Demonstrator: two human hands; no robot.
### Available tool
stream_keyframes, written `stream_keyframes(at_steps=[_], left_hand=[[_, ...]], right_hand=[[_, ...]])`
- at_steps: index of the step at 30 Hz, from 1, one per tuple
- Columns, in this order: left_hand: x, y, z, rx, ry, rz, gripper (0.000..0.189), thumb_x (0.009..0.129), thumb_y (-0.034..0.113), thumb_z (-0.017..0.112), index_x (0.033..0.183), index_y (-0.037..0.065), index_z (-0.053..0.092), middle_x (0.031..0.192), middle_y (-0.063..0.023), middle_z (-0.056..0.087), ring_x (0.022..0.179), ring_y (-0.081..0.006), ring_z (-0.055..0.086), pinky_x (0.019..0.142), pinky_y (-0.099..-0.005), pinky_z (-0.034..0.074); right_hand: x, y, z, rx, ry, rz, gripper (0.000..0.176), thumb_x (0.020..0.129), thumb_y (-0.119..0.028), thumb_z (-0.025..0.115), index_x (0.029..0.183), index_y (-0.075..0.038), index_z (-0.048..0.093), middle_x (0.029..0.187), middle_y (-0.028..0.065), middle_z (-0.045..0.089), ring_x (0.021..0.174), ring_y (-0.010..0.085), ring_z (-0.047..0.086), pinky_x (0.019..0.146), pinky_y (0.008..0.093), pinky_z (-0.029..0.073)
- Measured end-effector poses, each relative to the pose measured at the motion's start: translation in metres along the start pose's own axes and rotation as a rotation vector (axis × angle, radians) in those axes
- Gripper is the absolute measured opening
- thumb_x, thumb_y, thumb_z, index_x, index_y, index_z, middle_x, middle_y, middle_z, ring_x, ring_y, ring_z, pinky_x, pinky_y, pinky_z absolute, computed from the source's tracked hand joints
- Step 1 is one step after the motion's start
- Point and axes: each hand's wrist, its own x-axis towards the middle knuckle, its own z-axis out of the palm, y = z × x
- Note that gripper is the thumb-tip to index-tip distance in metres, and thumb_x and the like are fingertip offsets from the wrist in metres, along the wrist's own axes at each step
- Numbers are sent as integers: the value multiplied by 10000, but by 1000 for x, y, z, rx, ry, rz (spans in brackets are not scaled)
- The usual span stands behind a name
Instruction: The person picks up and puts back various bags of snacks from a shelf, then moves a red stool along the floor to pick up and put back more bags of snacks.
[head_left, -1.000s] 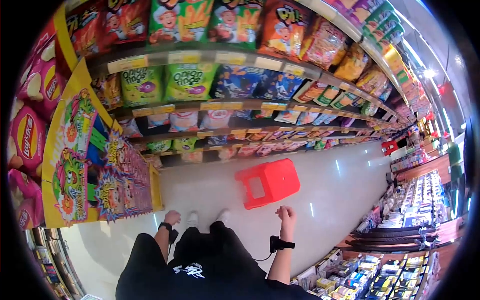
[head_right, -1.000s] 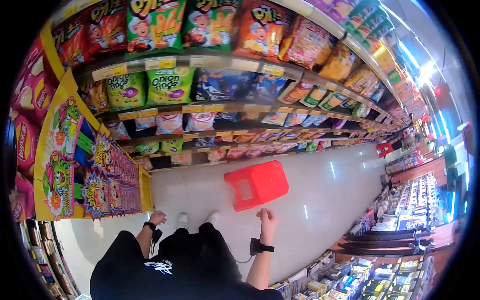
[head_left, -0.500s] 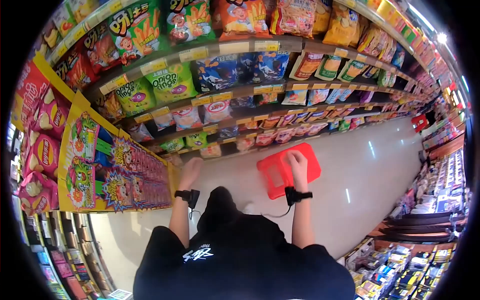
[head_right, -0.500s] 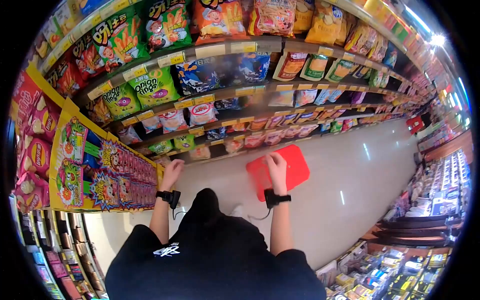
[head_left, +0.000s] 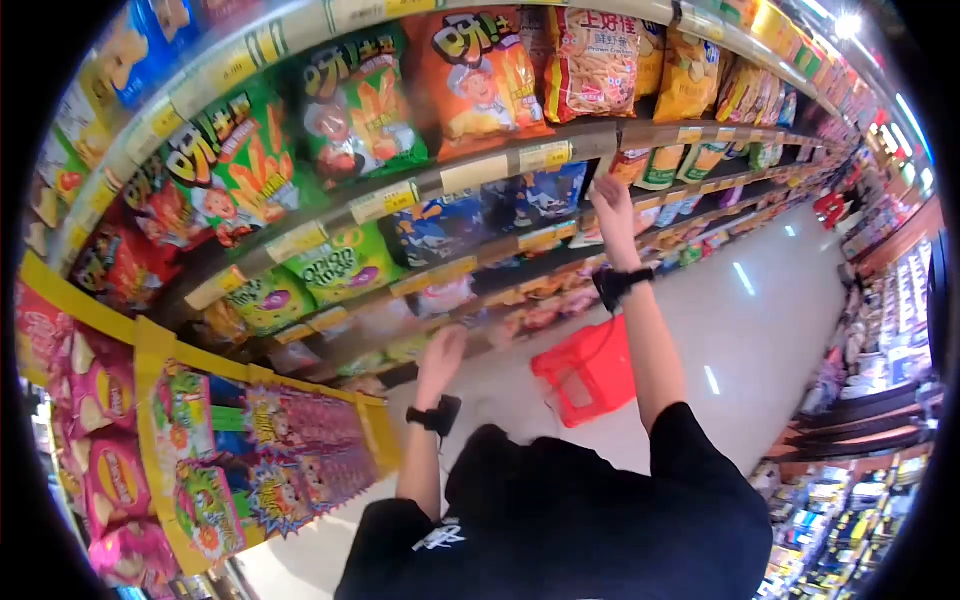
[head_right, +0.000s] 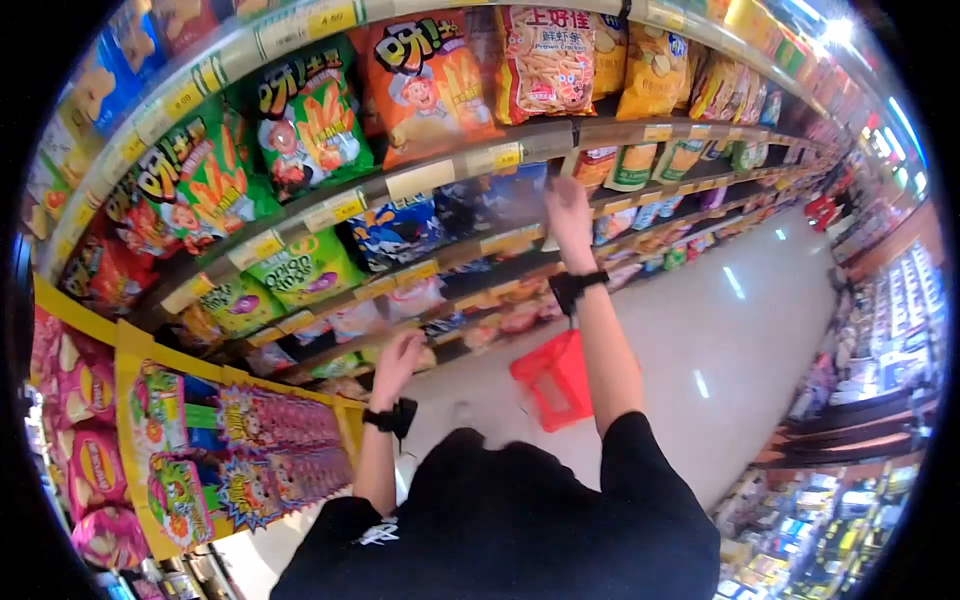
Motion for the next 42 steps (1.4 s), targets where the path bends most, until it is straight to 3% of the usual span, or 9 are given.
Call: stream_keyframes(at_steps=[3, 4, 7, 9, 12, 15, 19, 28, 42], left_hand=[[26, 16, 31, 17, -114, 125, 196, 881, 132, 527, 1014, 10, 602, 878, -58, 659, 818, -139, 609, 731, -265, 477], [24, 52, 35, 39, -158, 75, 217, 852, 128, 514, 1018, 47, 629, 1010, -148, 637, 916, -249, 620, 778, -334, 480], [29, 5, 64, 28, -122, 379, 230, 863, 187, 530, 1049, 80, 613, 991, -117, 633, 983, -269, 579, 852, -375, 452], [26, -35, 74, 91, -237, 336, 206, 867, 210, 544, 1011, 75, 605, 894, -105, 637, 871, -239, 614, 787, -331, 470], [27, -9, 63, -40, -200, 294, 215, 866, 239, 555, 977, 66, 615, 872, -115, 647, 820, -233, 628, 702, -322, 481], [25, 28, 56, -5, -232, 126, 220, 871, 239, 553, 964, 50, 617, 865, -124, 648, 801, -235, 628, 682, -311, 480], [22, 46, 58, -41, -241, 223, 240, 886, 223, 541, 992, 20, 612, 853, -107, 652, 766, -197, 621, 672, -299, 477], [17, 62, 104, -152, -318, -49, 219, 900, 201, 541, 995, 11, 594, 782, -26, 613, 693, -69, 540, 587, -222, 445], [-60, 84, 122, 32, -118, -149, 214, 904, 163, 522, 1045, 16, 590, 957, -48, 624, 903, -128, 576, 800, -264, 456]], right_hand=[[33, -19, 5, -37, -107, 69, 437, 847, -110, 591, 1228, -2, 407, 1152, 107, 531, 1056, 177, 499, 900, 298, 392], [46, 8, 0, 48, -132, 16, 449, 845, -129, 599, 1232, -6, 407, 1131, 92, 538, 1027, 171, 504, 889, 296, 394], [68, 21, -7, -437, -81, 15, 404, 857, -309, 564, 1155, -43, 504, 809, 6, 500, 660, 105, 471, 572, 270, 423], [57, -15, 4, -16, -77, 348, 319, 845, -240, 563, 1113, -109, 451, 691, -48, 400, 545, 46, 385, 406, 215, 314], [77, 16, -2, 298, -168, 138, 394, 846, -83, 530, 1223, -120, 420, 909, 6, 528, 787, 78, 525, 609, 232, 454], [74, 23, 9, 479, -70, 258, 423, 893, -122, 533, 1288, -118, 383, 1253, 41, 436, 1131, 186, 437, 939, 394, 381], [81, 17, 17, 442, -70, 369, 403, 897, -134, 536, 1267, -64, 392, 1195, 63, 497, 1055, 187, 486, 903, 345, 400], [98, 67, 26, 475, -176, 64, 411, 838, -94, 600, 1207, -17, 438, 1162, 69, 529, 1045, 188, 492, 933, 312, 370], [85, 15, 16, 502, -452, 271, 331, 801, -51, 550, 1125, 18, 541, 1065, 67, 588, 977, 161, 540, 882, 291, 409]])
